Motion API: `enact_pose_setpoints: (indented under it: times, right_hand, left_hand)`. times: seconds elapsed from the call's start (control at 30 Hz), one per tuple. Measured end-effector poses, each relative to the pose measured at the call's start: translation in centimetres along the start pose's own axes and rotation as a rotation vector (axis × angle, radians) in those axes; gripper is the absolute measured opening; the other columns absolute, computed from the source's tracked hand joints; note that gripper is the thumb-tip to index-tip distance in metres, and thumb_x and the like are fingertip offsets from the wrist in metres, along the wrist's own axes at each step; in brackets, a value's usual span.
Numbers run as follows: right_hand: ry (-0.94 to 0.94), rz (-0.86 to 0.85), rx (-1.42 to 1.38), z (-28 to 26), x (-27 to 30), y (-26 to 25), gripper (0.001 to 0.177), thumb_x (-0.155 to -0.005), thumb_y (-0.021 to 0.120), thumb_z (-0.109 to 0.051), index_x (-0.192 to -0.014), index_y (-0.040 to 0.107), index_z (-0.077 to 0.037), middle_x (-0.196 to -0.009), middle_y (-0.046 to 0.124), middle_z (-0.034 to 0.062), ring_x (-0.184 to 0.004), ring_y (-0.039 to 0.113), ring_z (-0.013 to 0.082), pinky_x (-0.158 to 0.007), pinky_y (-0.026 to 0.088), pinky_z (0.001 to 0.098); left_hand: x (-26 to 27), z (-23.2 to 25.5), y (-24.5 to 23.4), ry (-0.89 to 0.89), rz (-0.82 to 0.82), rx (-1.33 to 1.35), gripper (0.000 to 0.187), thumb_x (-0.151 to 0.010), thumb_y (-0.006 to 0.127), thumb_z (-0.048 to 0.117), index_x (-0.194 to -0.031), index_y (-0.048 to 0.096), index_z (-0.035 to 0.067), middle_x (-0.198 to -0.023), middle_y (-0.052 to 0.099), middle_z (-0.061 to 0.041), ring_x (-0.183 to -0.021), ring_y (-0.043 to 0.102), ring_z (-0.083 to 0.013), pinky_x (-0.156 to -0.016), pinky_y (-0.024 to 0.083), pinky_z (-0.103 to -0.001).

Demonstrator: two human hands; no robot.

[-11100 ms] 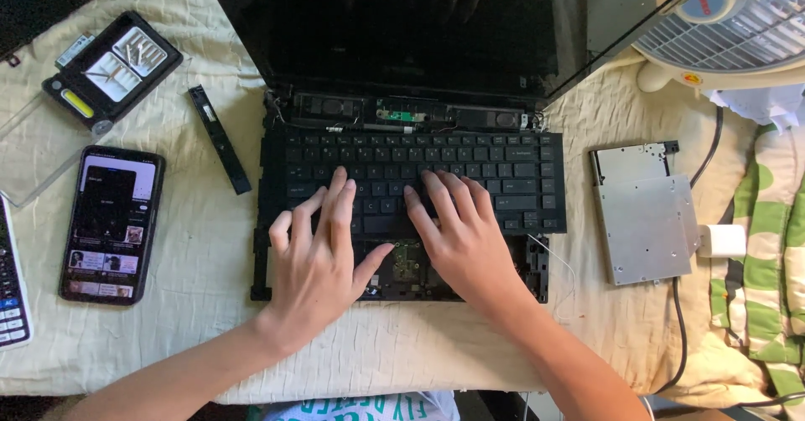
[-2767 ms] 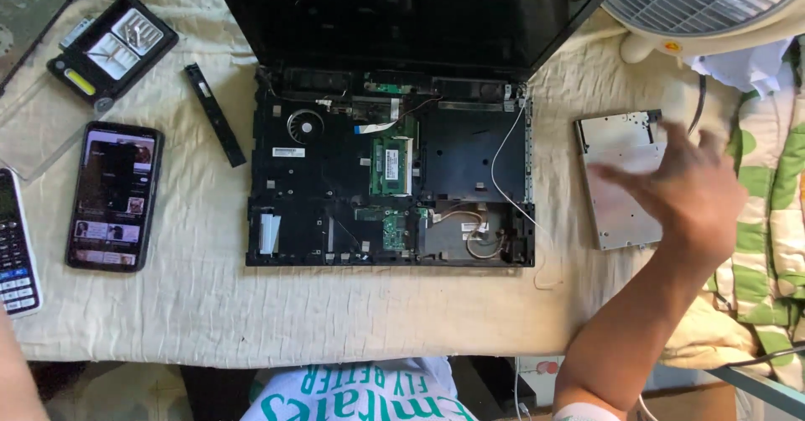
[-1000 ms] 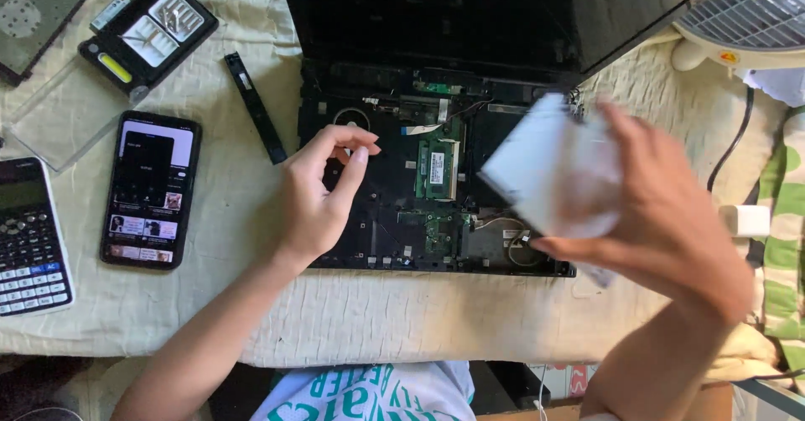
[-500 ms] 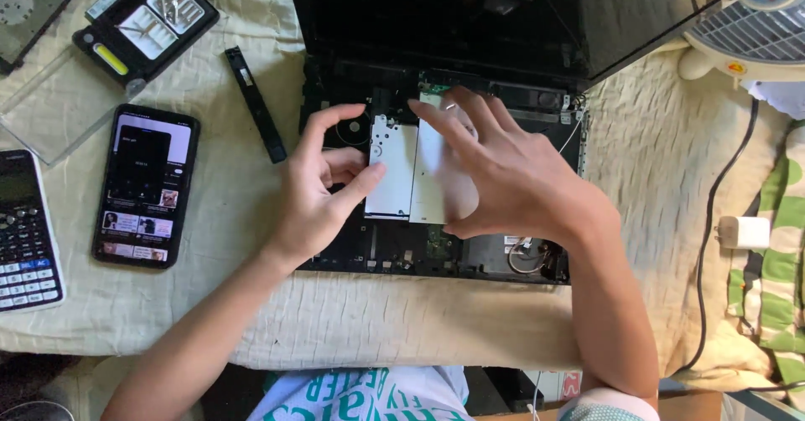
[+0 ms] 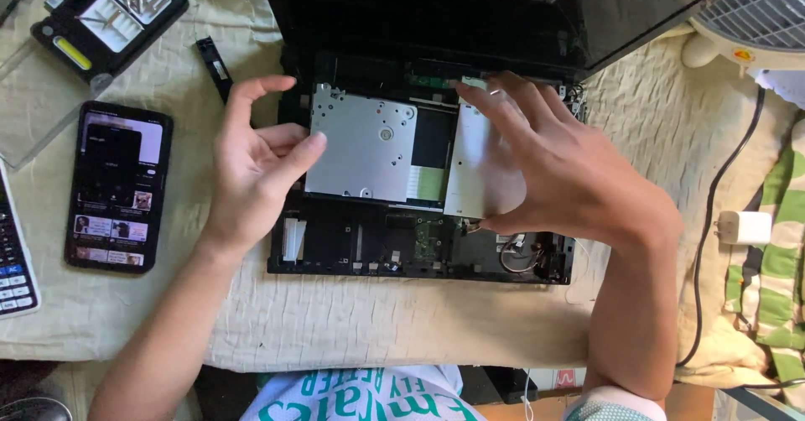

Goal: Disassembling a laptop to remove the battery and keyboard, followed by fitting and testing an optical drive.

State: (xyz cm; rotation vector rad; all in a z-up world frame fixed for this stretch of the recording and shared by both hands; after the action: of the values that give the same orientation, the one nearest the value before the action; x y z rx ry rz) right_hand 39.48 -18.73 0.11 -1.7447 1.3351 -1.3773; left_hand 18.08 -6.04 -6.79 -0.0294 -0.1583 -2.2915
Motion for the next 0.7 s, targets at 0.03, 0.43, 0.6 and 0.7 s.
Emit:
enact_pose_setpoints:
  times: [0.03,0.43,0.6,0.7]
  right_hand:
    - [-0.018,0.007,-0.009,-0.1,0.2,-0.1,0.144,-0.045,0.106,-0.034,-0.161,0.022,-0.015,-0.161,0.029,0.0234,-0.125,0.053,0.0441,-0.067,0.061,0.0580]
    - [0.068,-0.134,-0.042,0.7,-1.1,1.5,0.134,-0.051,0.104,-0.028,-0.158,0.024,-0.022,-0.163,0.026,0.0159,-0.129,0.050,0.0419,-0.060,0.057,0.0559]
    - [0.068,-0.149,-0.103,0.8,-1.1,1.6,0.134,-0.054,0.105,-0.031,-0.160,0.023,-0.021,-0.169,0.021,0.0143,-0.126,0.053,0.0430,-0.070,0.057,0.0577]
    - [0.032,-0.062,-0.150,0.8,-1.0,1.2,0.117,-0.068,0.092,-0.038,-0.159,0.025,-0.012,-0.159,0.035,0.0221,-0.109,0.063,0.0432,-0.072,0.062,0.0564]
  left_hand:
    - [0.0,-0.1,0.1,-0.008,-0.012,0.001,0.042,-0.100,0.065,0.006,-0.135,0.041,0.012,-0.059,0.036,0.005,-0.054,0.032,-0.0063,-0.052,0.026,-0.022]
    - [0.3,0.9,0.1,0.188,-0.010,-0.436,0.031,-0.102,0.066,0.013,-0.127,0.048,0.006,-0.066,0.060,-0.002,-0.053,0.045,-0.0093,-0.048,0.037,-0.023]
    - [0.7,0.7,0.4,0.437,-0.046,-0.804,0.008,-0.104,0.067,0.008,-0.108,0.062,0.003,-0.070,0.063,-0.002,-0.056,0.054,-0.0118,-0.051,0.044,-0.027]
    - [1.0,1.0,0.9,0.564,-0.040,-1.028,0.002,-0.105,0.068,0.005,-0.106,0.067,0.004,-0.071,0.064,-0.001,-0.059,0.059,-0.0138,-0.051,0.046,-0.030]
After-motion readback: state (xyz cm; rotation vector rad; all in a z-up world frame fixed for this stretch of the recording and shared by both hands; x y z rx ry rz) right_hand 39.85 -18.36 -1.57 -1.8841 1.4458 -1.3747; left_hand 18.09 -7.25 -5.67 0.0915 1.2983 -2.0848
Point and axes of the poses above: each hand's wrist, its own x-axis away from the middle knuckle, its own y-axis out of the palm, z = x × y, the point moved 7 cm from there along -x, towards the middle knuckle
